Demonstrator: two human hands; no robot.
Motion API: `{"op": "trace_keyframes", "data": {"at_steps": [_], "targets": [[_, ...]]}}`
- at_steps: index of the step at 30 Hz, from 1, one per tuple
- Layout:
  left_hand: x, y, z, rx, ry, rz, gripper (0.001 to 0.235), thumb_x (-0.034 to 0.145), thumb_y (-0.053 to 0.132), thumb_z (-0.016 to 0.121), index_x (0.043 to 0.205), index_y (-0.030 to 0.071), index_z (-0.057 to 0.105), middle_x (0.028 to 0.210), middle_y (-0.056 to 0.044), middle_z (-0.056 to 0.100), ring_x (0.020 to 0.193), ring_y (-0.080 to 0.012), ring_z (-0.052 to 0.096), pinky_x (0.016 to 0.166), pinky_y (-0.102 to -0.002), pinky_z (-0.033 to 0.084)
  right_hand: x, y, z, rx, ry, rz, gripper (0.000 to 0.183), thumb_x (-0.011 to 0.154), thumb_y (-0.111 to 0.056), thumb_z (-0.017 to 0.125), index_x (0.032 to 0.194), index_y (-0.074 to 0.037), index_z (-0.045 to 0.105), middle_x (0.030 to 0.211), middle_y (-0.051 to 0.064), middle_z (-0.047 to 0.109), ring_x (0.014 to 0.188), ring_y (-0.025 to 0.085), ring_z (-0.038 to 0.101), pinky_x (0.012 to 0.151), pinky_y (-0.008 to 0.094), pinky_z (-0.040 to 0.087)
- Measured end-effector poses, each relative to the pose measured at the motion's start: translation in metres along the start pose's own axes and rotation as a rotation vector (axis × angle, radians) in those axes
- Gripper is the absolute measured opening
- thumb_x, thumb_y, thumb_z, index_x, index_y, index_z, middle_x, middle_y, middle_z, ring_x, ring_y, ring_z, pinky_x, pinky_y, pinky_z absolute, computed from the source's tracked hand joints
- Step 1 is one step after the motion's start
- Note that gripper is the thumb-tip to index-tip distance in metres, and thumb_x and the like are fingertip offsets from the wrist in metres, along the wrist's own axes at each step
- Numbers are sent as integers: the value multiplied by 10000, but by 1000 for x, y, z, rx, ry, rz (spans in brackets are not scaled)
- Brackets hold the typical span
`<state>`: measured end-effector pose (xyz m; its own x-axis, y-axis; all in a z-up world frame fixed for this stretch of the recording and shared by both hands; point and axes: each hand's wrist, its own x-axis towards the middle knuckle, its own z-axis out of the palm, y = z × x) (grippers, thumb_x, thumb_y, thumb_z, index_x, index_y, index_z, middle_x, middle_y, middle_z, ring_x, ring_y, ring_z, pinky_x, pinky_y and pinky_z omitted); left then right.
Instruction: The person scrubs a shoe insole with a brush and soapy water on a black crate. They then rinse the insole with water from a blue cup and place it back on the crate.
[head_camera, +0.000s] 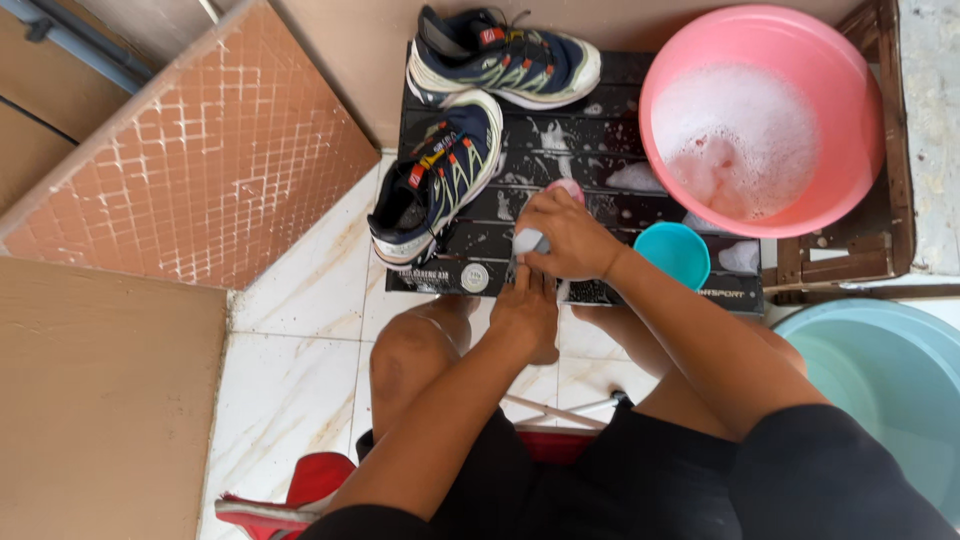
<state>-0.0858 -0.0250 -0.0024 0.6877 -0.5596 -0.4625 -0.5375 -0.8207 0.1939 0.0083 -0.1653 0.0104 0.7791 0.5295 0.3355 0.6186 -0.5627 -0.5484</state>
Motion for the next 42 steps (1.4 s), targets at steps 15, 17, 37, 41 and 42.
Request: {"op": "trace_keyframes", "data": {"at_steps": [15, 17, 37, 41, 42], "targets": [[18, 9, 19, 176, -74, 7, 1228, 677, 494, 778, 1591, -147, 266, 1592, -370, 366, 1353, -452, 353, 1000, -531, 470, 0, 37, 19, -214, 32, 193, 335, 783, -298, 848, 1075, -154, 770, 1079, 96, 682, 1077, 369, 602, 845, 493, 539], [30, 7, 33, 153, -65, 28, 1163, 630, 470, 797, 1536, -140, 398, 1502, -365, 479, 1337, -477, 389, 970, -565, 509, -5, 15, 26, 26, -152, 111, 359, 720, -319, 879, 1042, -190, 784, 1118, 82, 727, 1114, 400, 627, 938, 511, 523], [17, 14, 13, 180, -53, -27, 1314, 652, 602, 864, 1593, -125, 306, 1588, -363, 382, 1370, -428, 396, 970, -512, 562, -7, 32, 14, -32, 51, 47, 309, 749, -227, 896, 996, -106, 756, 984, 117, 708, 967, 388, 653, 881, 466, 529], [62, 13, 78, 105, -19, -24, 1211, 580, 488, 882, 1497, -162, 430, 1429, -395, 513, 1275, -518, 492, 892, -568, 567, -17, 16, 38, 83, -75, 62, 370, 695, -305, 908, 1021, -186, 777, 1044, 74, 720, 1034, 385, 641, 923, 482, 513], [46, 14, 55, 101, -25, -28, 1211, 580, 488, 882, 1497, -162, 430, 1429, -395, 513, 1275, -518, 492, 892, -568, 567, -16, 34, 36, 90, -80, 62, 370, 695, -305, 908, 1021, -186, 777, 1044, 74, 720, 1034, 385, 641, 923, 482, 513]]}}
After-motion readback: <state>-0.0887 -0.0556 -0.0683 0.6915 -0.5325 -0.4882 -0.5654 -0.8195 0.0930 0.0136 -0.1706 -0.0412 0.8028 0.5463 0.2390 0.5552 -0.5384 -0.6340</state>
